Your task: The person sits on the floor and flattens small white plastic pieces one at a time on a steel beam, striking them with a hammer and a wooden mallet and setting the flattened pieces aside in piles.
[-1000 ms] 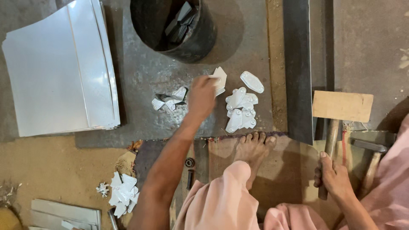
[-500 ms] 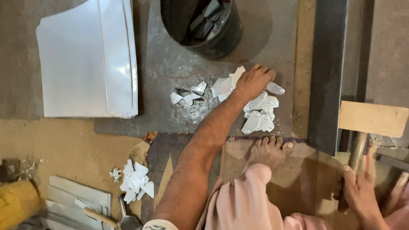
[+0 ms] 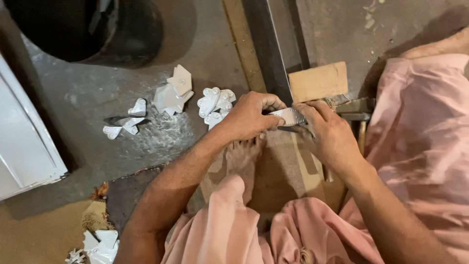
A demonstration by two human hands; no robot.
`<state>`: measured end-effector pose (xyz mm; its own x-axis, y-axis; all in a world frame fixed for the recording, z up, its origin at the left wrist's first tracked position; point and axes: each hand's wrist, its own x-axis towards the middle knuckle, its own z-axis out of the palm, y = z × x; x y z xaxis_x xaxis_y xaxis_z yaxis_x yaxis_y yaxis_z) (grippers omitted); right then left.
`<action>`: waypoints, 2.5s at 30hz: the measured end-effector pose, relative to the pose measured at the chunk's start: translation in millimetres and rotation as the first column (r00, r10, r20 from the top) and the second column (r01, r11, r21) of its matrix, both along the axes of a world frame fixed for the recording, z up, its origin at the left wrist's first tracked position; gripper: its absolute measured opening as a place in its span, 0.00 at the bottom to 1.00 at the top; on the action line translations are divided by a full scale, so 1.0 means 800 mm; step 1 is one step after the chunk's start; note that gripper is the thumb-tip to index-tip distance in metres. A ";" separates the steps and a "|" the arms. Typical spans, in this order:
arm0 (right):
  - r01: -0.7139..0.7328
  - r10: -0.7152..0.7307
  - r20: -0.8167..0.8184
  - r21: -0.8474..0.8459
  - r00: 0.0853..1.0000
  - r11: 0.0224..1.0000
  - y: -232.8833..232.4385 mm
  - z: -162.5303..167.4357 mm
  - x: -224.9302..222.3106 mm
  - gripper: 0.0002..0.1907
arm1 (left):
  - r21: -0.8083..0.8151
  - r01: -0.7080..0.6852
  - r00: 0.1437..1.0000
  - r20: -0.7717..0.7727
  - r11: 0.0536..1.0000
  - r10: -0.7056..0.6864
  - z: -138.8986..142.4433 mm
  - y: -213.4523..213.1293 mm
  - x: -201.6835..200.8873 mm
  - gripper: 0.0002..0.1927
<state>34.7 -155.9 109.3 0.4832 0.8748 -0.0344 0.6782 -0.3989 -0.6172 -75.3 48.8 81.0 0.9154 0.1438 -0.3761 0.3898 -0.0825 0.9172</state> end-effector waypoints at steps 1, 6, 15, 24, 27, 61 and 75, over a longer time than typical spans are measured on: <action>-0.028 0.027 -0.036 -0.046 0.999 0.999 0.004 0.006 0.002 0.27 | 0.026 -0.001 0.999 0.041 1.000 0.000 0.003 -0.003 0.001 0.12; -0.053 0.051 -0.024 -0.082 0.998 0.995 0.002 0.006 0.012 0.27 | -0.035 -0.022 0.989 -0.148 0.999 0.016 -0.009 -0.006 0.000 0.11; 0.280 -0.402 -0.001 -0.715 0.916 0.641 -0.087 -0.126 0.014 0.34 | -0.100 -0.335 0.938 -0.124 0.937 0.322 -0.088 0.035 0.054 0.16; 0.536 -0.602 -0.119 -0.343 0.789 0.771 -0.162 -0.100 -0.045 0.20 | -0.140 -0.368 0.929 -0.080 0.919 0.360 -0.124 0.035 0.067 0.21; 0.560 -0.601 -0.033 -0.325 0.799 0.762 -0.154 -0.063 -0.037 0.20 | -0.122 -0.372 0.927 -0.096 0.920 0.362 -0.126 0.034 0.069 0.21; 0.356 -0.337 -0.149 0.125 0.930 0.926 -0.103 -0.057 -0.012 0.20 | -0.266 -0.393 0.918 -0.065 0.880 0.390 -0.153 0.034 0.065 0.19; 0.541 -0.520 -0.849 -0.482 -0.094 0.689 -0.090 -0.100 0.017 0.27 | -0.347 -0.357 0.923 0.012 0.867 0.385 -0.158 0.031 0.060 0.14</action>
<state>48.2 -227.7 29.5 0.3993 0.3691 -0.8392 -0.7953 -0.3159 -0.5174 -27.1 73.9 -45.6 0.8474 0.3583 -0.3918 0.2573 0.3684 0.8934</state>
